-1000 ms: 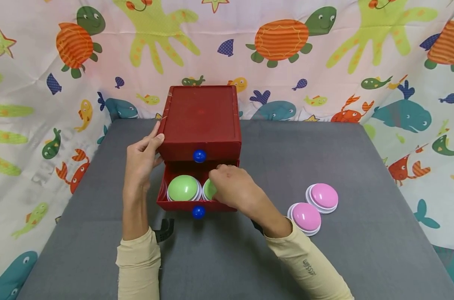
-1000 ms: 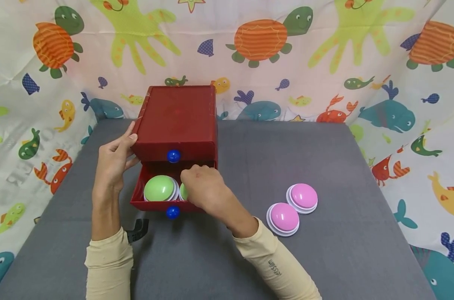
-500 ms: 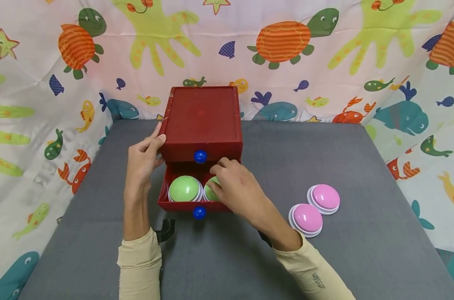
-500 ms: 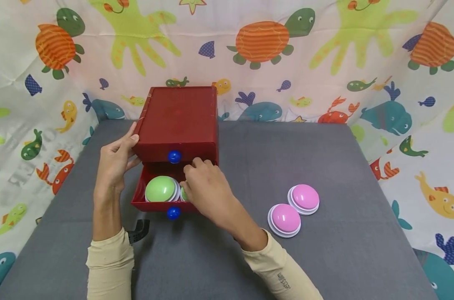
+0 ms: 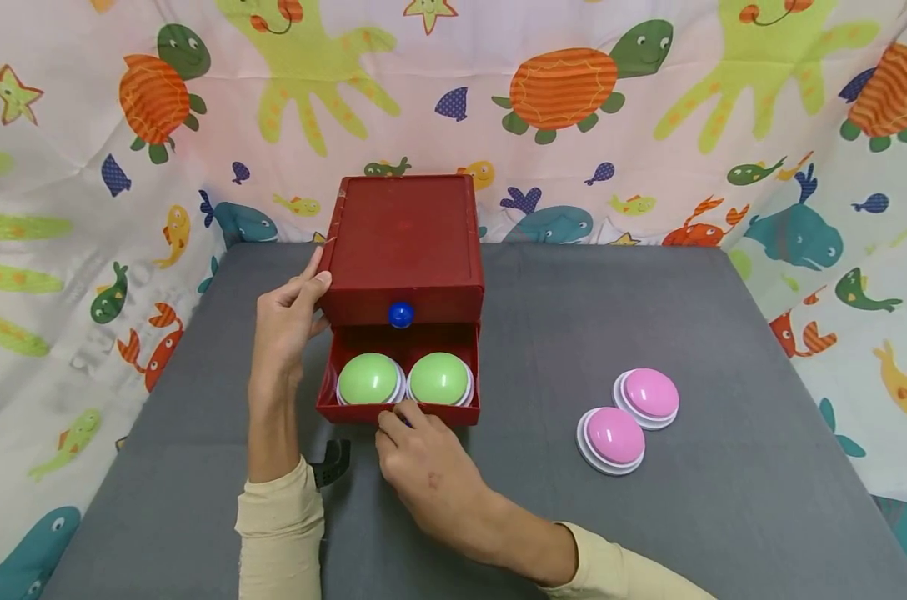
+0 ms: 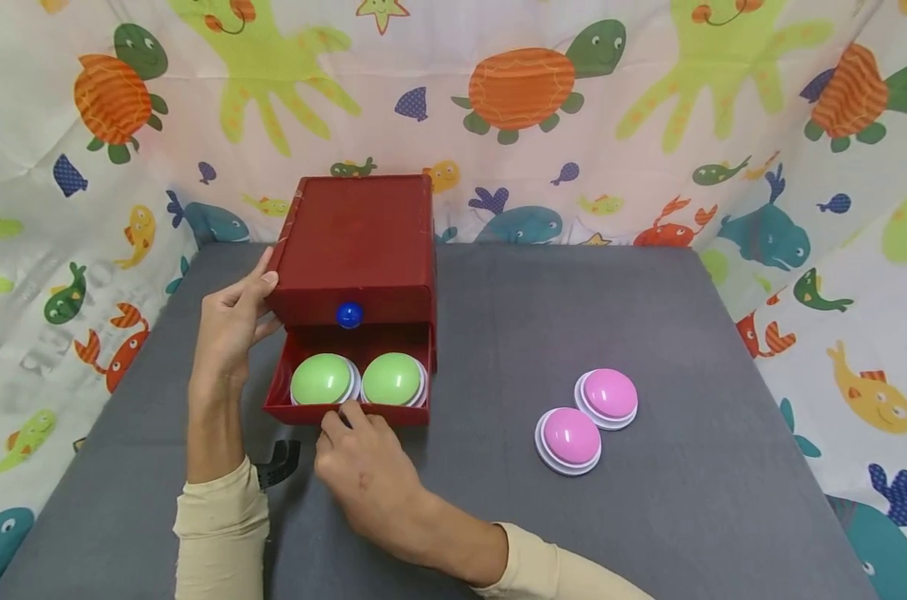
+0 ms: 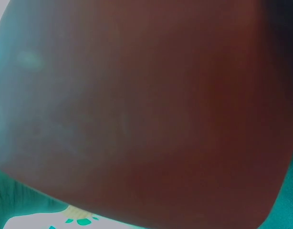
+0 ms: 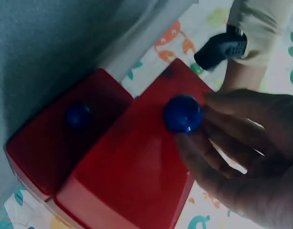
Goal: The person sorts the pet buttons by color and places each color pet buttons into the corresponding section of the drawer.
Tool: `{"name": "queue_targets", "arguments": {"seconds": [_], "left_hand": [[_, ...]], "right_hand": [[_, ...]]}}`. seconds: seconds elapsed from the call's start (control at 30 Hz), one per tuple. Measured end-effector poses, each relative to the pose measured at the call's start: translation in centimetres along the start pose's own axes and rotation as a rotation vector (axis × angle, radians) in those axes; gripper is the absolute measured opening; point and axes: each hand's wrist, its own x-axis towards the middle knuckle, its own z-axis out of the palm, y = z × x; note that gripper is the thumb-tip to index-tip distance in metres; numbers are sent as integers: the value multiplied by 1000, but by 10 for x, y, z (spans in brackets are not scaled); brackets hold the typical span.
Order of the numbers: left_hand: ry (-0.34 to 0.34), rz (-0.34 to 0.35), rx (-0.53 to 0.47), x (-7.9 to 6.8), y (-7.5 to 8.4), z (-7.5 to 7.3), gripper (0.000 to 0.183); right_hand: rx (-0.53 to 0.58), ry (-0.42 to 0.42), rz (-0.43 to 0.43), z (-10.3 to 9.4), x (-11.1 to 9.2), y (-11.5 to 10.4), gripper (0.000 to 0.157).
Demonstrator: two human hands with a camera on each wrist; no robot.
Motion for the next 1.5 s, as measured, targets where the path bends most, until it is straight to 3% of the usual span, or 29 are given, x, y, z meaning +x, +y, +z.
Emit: {"name": "queue_targets", "arguments": {"seconds": [0.17,0.4,0.6,0.8,1.0,1.27,1.5], "left_hand": [[4,4,-10,1,-2,-1,48],[25,4,17,2,-2,-1,47],[28,6,33,3,-2,-1,47],[26,-7,37,3,-2,-1,44],[28,-28,52,3,-4,-1,44],[24,-33,53,3,-4,-1,43],[35,-42,37,2,-3,-1,42]], "right_hand": [[-49,-27,-28,7,0,3,47],[4,17,4,9,5,9,34],[33,2,31,6,9,9,33],[46,44,52,7,10,11,30],[49,95,115,20,21,26,33],[74,159,155,38,43,48,24],[40,191,146,48,49,55,25]]}}
